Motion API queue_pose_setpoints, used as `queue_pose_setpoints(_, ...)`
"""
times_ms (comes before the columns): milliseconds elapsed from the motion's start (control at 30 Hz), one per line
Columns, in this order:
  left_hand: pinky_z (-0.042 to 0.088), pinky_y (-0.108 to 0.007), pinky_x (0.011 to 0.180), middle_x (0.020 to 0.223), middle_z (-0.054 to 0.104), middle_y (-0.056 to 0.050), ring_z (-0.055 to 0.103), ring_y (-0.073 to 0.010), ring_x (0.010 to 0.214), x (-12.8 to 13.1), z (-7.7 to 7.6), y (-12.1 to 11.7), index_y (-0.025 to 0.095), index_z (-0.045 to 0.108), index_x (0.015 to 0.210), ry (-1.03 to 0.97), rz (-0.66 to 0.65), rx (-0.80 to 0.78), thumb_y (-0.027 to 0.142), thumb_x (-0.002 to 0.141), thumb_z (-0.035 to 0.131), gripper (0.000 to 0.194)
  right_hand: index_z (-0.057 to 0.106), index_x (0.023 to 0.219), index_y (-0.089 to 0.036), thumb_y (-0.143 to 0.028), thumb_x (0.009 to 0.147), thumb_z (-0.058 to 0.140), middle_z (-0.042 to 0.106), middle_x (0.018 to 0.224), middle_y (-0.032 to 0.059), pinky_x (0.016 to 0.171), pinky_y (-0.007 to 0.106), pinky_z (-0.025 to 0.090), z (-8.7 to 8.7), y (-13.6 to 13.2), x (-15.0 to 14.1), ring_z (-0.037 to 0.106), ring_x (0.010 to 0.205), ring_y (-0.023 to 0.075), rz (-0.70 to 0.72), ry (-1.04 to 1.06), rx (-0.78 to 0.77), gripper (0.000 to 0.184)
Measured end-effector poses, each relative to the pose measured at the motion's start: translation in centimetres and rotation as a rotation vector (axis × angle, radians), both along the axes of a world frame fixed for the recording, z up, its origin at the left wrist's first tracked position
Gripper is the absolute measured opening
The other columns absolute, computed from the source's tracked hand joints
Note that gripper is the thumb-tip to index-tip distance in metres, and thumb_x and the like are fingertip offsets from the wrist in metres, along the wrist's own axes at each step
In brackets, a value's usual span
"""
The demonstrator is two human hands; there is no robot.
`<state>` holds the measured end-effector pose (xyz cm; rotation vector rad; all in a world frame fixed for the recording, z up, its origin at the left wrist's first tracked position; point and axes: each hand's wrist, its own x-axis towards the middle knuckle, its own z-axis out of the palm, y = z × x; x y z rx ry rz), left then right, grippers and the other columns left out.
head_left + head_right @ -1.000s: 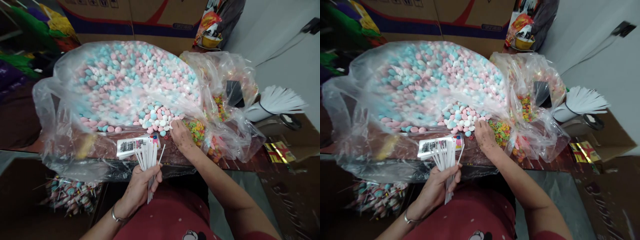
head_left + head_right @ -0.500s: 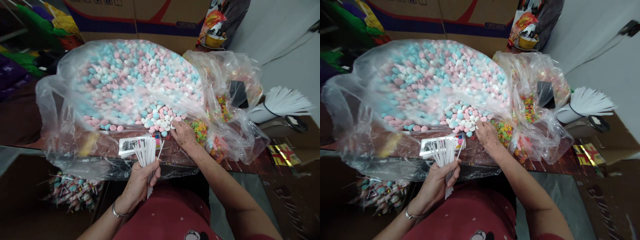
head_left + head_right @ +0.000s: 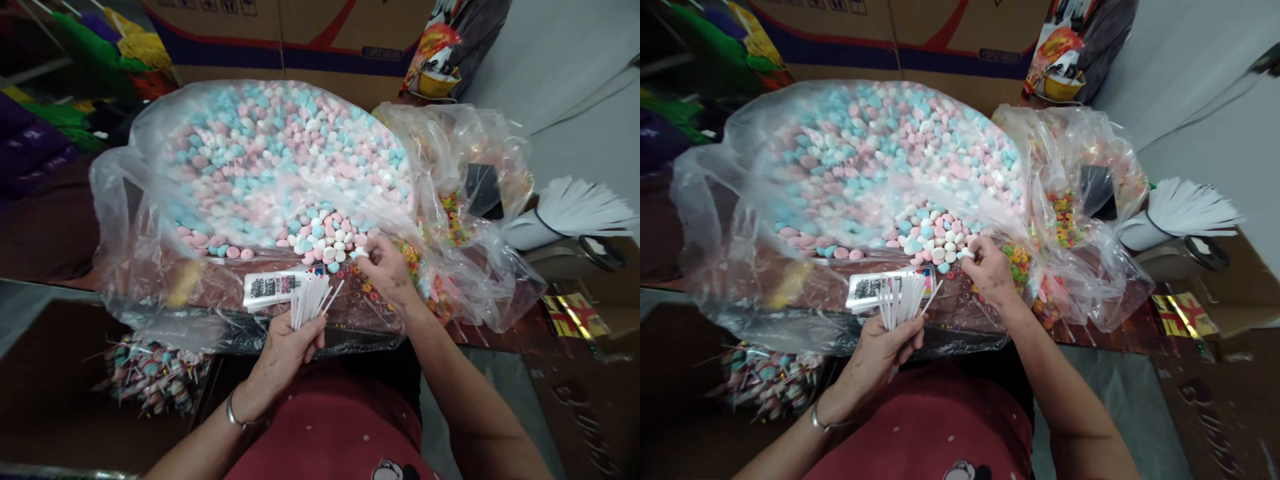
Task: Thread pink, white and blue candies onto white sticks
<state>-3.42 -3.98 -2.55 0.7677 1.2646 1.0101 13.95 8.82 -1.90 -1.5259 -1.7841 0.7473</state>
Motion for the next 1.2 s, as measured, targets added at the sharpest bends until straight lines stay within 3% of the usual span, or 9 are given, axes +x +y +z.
queue_pose_setpoints(67, 0.023, -0.019, 0.04, 0.047, 0.048, 0.002, 0.037, -0.0052, 0.039, 0.0, 0.2, 0.2, 0.014, 0.055, 0.053, 0.064, -0.022, 0.006, 0.039, 0.082, 0.061, 0.038, 0.052, 0.081, -0.021, -0.031, 0.071, 0.066, 0.057, 0.062, -0.005, 0.048, 0.022, 0.038, -0.1, -0.8, 0.5, 0.05, 0.051, 0.0104, 0.023, 0.427, -0.165, 0.019)
queue_pose_setpoints(133, 0.024, -0.02, 0.04, 0.044, 0.045, 0.003, 0.036, -0.0059, 0.038, 0.1, 0.3, 0.5, 0.015, 0.055, 0.053, 0.104, -0.047, 0.004, 0.04, 0.082, 0.06, 0.039, 0.052, 0.082, -0.021, -0.032, 0.067, 0.071, 0.06, 0.063, -0.0055, 0.043, 0.019, 0.037, -0.2, -1.5, 0.6, 0.052, 0.048, 0.0089, 0.041, 0.714, -0.303, 0.026)
queue_pose_setpoints(267, 0.023, -0.02, 0.04, 0.04, 0.041, 0.004, 0.035, -0.0065, 0.037, 0.6, 0.2, 0.7, 0.016, 0.055, 0.051, 0.122, -0.061, -0.008, 0.041, 0.081, 0.06, 0.039, 0.058, 0.083, -0.02, -0.028, 0.062, 0.076, 0.065, 0.067, -0.0039, 0.043, 0.018, 0.044, 0.0, -2.6, 0.0, 0.057, 0.054, 0.0091, 0.039, 0.892, -0.383, 0.029)
queue_pose_setpoints(667, 0.023, -0.021, 0.04, 0.04, 0.041, 0.004, 0.035, -0.0068, 0.037, 0.6, -0.3, 1.0, 0.016, 0.054, 0.051, 0.159, -0.037, -0.022, 0.04, 0.081, 0.06, 0.039, 0.067, 0.088, -0.02, -0.031, 0.068, 0.079, 0.071, 0.078, -0.001, 0.062, 0.027, 0.057, -1.3, -3.4, -0.2, 0.065, 0.069, 0.0132, 0.122, 0.875, -0.364, 0.025)
queue_pose_setpoints(1000, 0.019, -0.021, 0.039, 0.044, 0.043, 0.005, 0.028, -0.0066, 0.038, 0.6, -1.5, 0.3, 0.017, 0.052, 0.055, 0.131, -0.019, -0.048, 0.041, 0.08, 0.063, 0.036, 0.072, 0.102, -0.025, -0.028, 0.086, 0.059, 0.074, 0.106, 0.0038, 0.091, 0.032, 0.055, -1.5, -4.3, 0.9, 0.069, 0.097, 0.0175, 0.342, 0.214, 0.128, 0.02)
queue_pose_setpoints(1067, 0.02, -0.022, 0.04, 0.045, 0.044, 0.005, 0.029, -0.0067, 0.039, 0.7, -1.7, 0.2, 0.018, 0.053, 0.056, 0.119, -0.011, -0.039, 0.041, 0.08, 0.063, 0.036, 0.07, 0.105, -0.025, -0.029, 0.088, 0.057, 0.074, 0.107, 0.0039, 0.091, 0.032, 0.054, -1.4, -4.5, 1.0, 0.069, 0.098, 0.0172, 0.348, 0.231, 0.107, 0.022)
queue_pose_setpoints(1200, 0.022, -0.022, 0.041, 0.048, 0.045, 0.004, 0.031, -0.0069, 0.041, 1.0, -2.0, -0.1, 0.017, 0.053, 0.055, 0.143, 0.033, -0.02, 0.041, 0.079, 0.064, 0.036, 0.065, 0.107, -0.023, -0.036, 0.09, 0.059, 0.074, 0.103, 0.0038, 0.09, 0.033, 0.054, -1.4, -5.0, 0.4, 0.069, 0.097, 0.0173, 0.247, 0.532, -0.08, 0.023)
